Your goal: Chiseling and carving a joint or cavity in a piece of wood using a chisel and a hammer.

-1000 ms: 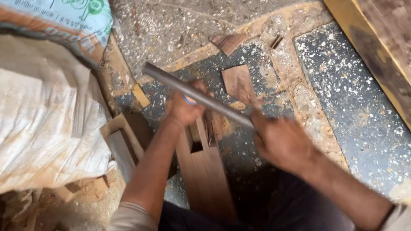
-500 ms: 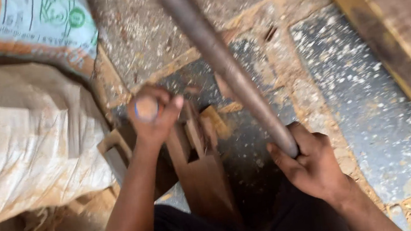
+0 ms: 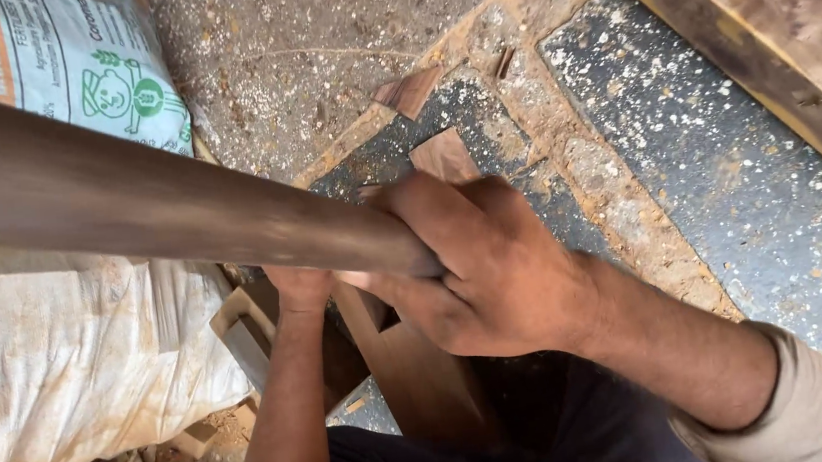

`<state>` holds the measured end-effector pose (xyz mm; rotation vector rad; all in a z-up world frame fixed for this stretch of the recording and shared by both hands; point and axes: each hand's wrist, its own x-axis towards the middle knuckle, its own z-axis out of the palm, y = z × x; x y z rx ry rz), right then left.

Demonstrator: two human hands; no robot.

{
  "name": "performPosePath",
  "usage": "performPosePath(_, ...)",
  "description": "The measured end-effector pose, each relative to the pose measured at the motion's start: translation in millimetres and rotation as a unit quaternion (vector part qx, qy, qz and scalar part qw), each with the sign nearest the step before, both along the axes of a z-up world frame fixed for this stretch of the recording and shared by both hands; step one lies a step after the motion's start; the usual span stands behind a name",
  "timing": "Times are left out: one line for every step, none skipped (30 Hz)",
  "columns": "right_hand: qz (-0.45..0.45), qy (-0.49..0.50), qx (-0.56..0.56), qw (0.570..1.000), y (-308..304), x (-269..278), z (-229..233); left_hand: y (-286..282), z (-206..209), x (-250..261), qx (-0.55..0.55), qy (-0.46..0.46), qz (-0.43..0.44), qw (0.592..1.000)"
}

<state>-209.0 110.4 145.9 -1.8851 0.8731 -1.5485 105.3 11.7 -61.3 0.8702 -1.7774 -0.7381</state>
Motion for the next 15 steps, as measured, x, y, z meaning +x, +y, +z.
performPosePath(0.014,-0.010,-0.012,1.000,-4,-1,6,-1,-14,9,-0.073,-0.080,0.032,0.994)
performPosePath(0.027,-0.023,-0.022,0.999,-8,-1,12,-1,-26,19,-0.144,-0.162,0.062,0.974)
performPosePath(0.029,-0.027,-0.019,0.999,-10,1,13,1,-23,20,-0.142,-0.166,0.063,0.974)
performPosePath(0.028,-0.028,-0.027,0.999,-12,2,14,0,-22,20,-0.114,-0.143,0.050,0.982)
performPosePath(0.028,-0.030,-0.035,0.999,-14,2,16,0,-20,19,-0.085,-0.119,0.037,0.988)
performPosePath(0.024,-0.031,-0.032,0.999,-15,1,20,-1,-15,14,-0.083,-0.121,0.033,0.989)
performPosePath(0.022,-0.020,-0.030,0.999,-16,0,25,-3,-11,9,-0.042,-0.082,0.015,0.996)
performPosePath(0.022,-0.010,-0.028,0.999,-16,-1,29,-2,-5,5,0.000,-0.044,0.000,0.999)
performPosePath(0.022,-0.012,-0.025,0.999,-18,1,27,-1,0,1,0.003,-0.046,-0.001,0.999)
performPosePath(0.010,0.049,0.010,0.999,-20,1,26,-3,6,-6,0.042,-0.007,-0.018,0.999)
performPosePath(-0.002,0.110,0.045,0.993,-22,2,24,-5,12,-13,0.082,0.033,-0.036,0.995)
performPosePath(-0.005,0.108,0.047,0.993,-25,0,24,-5,15,-17,0.084,0.032,-0.039,0.995)
performPosePath(0.025,0.278,0.168,0.946,-28,-3,24,-5,17,-21,0.126,0.070,-0.057,0.988)
performPosePath(0.058,0.437,0.276,0.854,-32,-5,24,-4,20,-25,0.165,0.110,-0.071,0.977)
performPosePath(0.058,0.438,0.276,0.854,-28,-1,3,3,20,-25,0.165,0.111,-0.071,0.977)
